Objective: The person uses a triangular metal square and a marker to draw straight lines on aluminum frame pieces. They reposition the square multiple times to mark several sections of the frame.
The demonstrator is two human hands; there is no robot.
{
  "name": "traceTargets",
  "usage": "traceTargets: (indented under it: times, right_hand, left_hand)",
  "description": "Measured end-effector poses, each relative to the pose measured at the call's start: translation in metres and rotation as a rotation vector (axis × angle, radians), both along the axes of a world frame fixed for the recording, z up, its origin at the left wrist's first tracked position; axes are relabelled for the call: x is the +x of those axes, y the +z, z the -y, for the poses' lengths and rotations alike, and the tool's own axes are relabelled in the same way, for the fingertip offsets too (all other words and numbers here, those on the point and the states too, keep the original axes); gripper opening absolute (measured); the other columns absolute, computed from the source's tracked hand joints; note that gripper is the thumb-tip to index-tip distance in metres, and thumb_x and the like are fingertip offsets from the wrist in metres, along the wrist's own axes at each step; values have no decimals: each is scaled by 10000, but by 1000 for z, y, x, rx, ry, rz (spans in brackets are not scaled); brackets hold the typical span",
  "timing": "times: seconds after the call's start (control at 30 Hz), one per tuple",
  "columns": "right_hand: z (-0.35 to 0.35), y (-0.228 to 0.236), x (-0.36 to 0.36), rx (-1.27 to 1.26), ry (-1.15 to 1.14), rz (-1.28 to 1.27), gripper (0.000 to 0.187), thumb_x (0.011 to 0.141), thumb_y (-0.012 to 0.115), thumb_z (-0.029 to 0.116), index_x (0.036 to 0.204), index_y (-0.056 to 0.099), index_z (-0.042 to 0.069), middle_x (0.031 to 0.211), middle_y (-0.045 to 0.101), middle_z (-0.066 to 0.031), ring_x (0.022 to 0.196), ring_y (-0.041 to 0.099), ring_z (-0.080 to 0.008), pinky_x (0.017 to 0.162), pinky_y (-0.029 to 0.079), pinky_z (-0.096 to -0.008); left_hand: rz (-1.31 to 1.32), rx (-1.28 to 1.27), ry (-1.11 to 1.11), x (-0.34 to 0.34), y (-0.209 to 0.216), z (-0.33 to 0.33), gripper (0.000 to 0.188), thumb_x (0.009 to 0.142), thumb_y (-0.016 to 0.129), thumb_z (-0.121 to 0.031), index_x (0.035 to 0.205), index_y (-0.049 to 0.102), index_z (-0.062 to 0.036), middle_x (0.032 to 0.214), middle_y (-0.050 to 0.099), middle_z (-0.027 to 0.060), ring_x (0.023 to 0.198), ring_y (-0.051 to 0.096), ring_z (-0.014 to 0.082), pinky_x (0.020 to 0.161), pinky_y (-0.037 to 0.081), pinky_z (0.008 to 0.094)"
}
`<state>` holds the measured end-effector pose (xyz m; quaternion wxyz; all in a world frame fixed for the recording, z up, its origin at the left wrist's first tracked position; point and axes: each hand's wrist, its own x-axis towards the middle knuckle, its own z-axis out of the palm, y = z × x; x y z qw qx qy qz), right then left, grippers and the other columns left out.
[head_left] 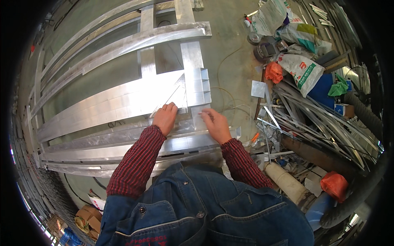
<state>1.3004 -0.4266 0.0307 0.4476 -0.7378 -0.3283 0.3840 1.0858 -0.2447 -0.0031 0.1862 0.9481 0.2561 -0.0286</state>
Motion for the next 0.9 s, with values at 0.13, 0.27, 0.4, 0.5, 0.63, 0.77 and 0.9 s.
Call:
traceTargets:
  times: [0.13, 0.27, 0.4, 0.5, 0.63, 0.77, 0.9]
  right_hand:
    - [6, -5, 4, -2, -106, -72, 299, 1131, 717, 233, 1278, 781, -19, 1082, 858, -156, 923, 802, -221, 859, 624, -354]
    - [8, 1, 5, 12, -143, -27, 286, 1131, 715, 232, 1267, 786, -10, 1067, 855, -147, 903, 794, -204, 842, 619, -350]
    - [8, 8, 2, -7, -168, 10, 273, 1127, 717, 229, 1254, 787, -2, 1042, 851, -138, 897, 792, -202, 835, 618, -353]
    - [8, 10, -4, -22, -189, 10, 273, 1119, 727, 229, 1254, 786, 0, 1020, 845, -133, 889, 787, -195, 829, 616, -352]
    - [10, 12, -10, -104, -210, 39, 277, 1113, 737, 230, 1261, 788, 2, 1005, 839, -132, 869, 772, -178, 808, 607, -350]
    - [14, 14, -14, -175, -144, 86, 262, 1142, 705, 188, 1305, 783, -2, 1028, 855, -82, 909, 767, -124, 821, 603, -304]
    - [8, 12, -16, -185, -144, 56, 260, 1140, 710, 182, 1316, 785, 7, 1026, 855, -76, 913, 764, -113, 818, 601, -298]
  left_hand:
    - [135, 10, 140, -7, 44, -14, 249, 949, 700, -70, 1180, 610, -50, 1135, 696, 170, 1023, 709, 413, 867, 584, 516]
    - [402, 62, 258, -4, 84, -59, 283, 1041, 696, -87, 1324, 685, -84, 1095, 740, 167, 1005, 729, 405, 848, 588, 504]
    - [324, -240, 166, 7, 98, -133, 362, 1132, 678, -114, 1488, 735, -77, 1135, 783, 174, 1028, 757, 342, 959, 595, 403]
    - [201, -486, 94, 30, 77, -179, 370, 1157, 644, -190, 1497, 734, -74, 1098, 808, 180, 997, 771, 327, 908, 592, 439]
    - [51, -573, 18, 62, 27, -226, 395, 1164, 630, -207, 1489, 727, -6, 1181, 828, 196, 1059, 779, 349, 972, 605, 437]
    - [28, -433, -14, 81, -17, -248, 389, 1132, 667, -235, 1428, 768, -3, 1312, 809, 233, 1181, 776, 386, 1053, 590, 443]
    - [52, -452, 99, 86, -39, -244, 374, 1110, 690, -254, 1363, 801, -2, 1309, 803, 244, 1194, 768, 406, 1074, 582, 453]
